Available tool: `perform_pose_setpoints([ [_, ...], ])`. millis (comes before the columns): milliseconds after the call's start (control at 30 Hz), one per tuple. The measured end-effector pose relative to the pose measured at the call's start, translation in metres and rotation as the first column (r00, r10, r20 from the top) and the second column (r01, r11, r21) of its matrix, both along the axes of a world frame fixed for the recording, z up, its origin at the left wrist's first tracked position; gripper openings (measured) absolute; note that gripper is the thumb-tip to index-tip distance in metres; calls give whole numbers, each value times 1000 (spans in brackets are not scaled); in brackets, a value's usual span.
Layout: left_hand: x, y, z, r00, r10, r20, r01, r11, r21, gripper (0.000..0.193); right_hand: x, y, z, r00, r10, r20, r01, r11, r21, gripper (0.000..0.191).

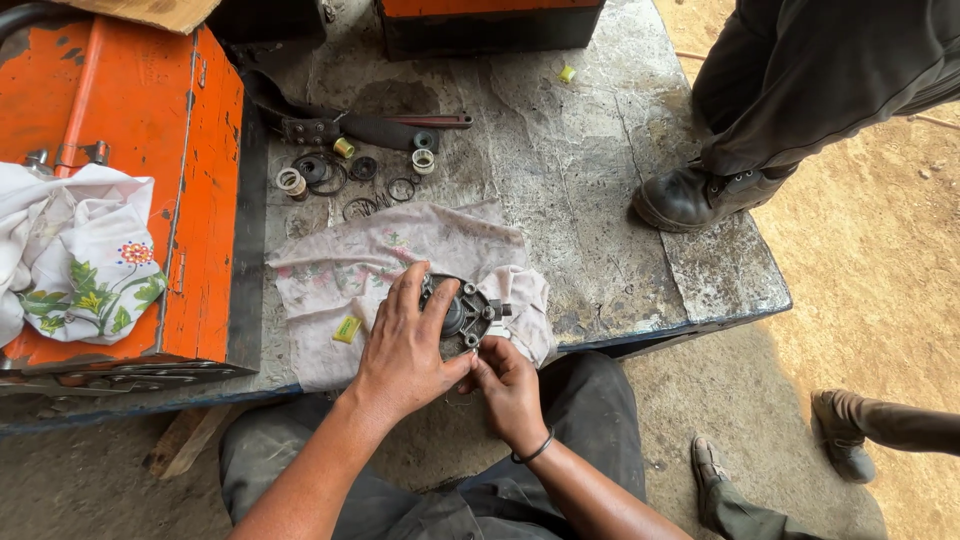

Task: The person sits on the ground and uses a wrench to tighten bolts on a mechanical part placed on a cloth. They rotate the part to access different sides and continue tightening the bolts.

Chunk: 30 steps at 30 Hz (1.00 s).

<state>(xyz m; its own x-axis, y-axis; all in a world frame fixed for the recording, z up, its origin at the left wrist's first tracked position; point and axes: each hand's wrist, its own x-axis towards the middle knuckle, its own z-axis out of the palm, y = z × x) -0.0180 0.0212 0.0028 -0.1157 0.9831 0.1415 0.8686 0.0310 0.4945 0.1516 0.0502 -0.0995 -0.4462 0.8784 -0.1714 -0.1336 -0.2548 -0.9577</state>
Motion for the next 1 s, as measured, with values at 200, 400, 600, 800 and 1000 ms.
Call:
perform_pose_setpoints([
  [200, 0, -1, -3, 999, -30, -11, 30, 999, 20, 97, 5, 5, 17, 870, -266, 414, -127, 692, 711, 19],
  [400, -4, 3, -4, 1000, 4, -22, -4, 1000, 25, 93, -10, 0, 23, 942, -233, 241, 98, 878, 468, 19],
  [600, -4, 4, -3, 999, 36, -14, -35, 998, 43, 92, -15, 1, 27, 856, -342, 388, -21, 726, 687, 23],
  [800, -4, 8, -1, 998, 44, -38, -42, 997, 60, 90, -12, 5, 30, 844, -373, 385, -4, 714, 700, 20],
  [1000, -4, 4, -6, 999, 25, -22, -23, 995, 93, 91, -12, 1, 16, 872, -356, 335, 41, 736, 675, 24],
])
